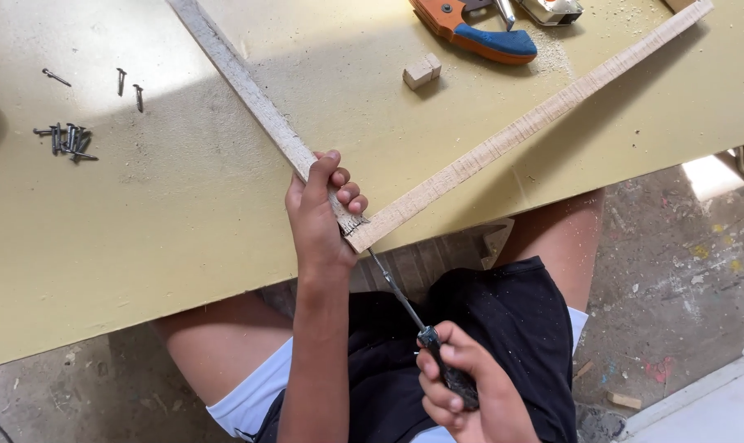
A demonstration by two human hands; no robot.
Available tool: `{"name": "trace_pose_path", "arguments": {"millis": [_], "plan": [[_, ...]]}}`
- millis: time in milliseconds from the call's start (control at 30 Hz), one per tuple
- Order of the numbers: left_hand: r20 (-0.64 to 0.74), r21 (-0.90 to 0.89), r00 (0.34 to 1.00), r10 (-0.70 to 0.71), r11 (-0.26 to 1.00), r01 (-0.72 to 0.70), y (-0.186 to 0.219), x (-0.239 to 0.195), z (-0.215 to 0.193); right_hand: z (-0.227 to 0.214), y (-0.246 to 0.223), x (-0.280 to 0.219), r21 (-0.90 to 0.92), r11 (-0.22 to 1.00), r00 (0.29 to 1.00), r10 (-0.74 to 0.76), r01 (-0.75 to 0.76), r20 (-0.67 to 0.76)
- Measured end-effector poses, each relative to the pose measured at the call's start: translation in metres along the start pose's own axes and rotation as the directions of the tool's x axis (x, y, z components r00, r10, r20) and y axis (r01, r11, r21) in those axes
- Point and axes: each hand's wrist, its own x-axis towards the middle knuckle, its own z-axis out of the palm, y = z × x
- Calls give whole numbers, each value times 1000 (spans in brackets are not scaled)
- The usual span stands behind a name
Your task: Using a manual screwdriver to drive a screw into a wooden frame joint on a workbench.
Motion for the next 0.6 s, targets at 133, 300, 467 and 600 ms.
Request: {"name": "trace_pose_path", "arguments": {"millis": [133, 300, 467, 600], "plan": [[-5, -10, 1000, 1, 1000, -1, -3, 0, 1, 15, 17, -5, -602, 705, 885, -466, 374, 5], [-2, -11, 999, 40, 999, -40, -10, 0, -6, 25, 26, -10, -841, -323, 377, -782, 435, 495], [61, 16, 995, 82, 996, -83, -19, -12, -12, 27, 22, -4, -754, -574, 218, -730, 319, 648], [153, -52, 987, 45, 998, -37, -19, -10, -19, 12, 19, -4, -917, -264, 469, -796, 300, 383]]}}
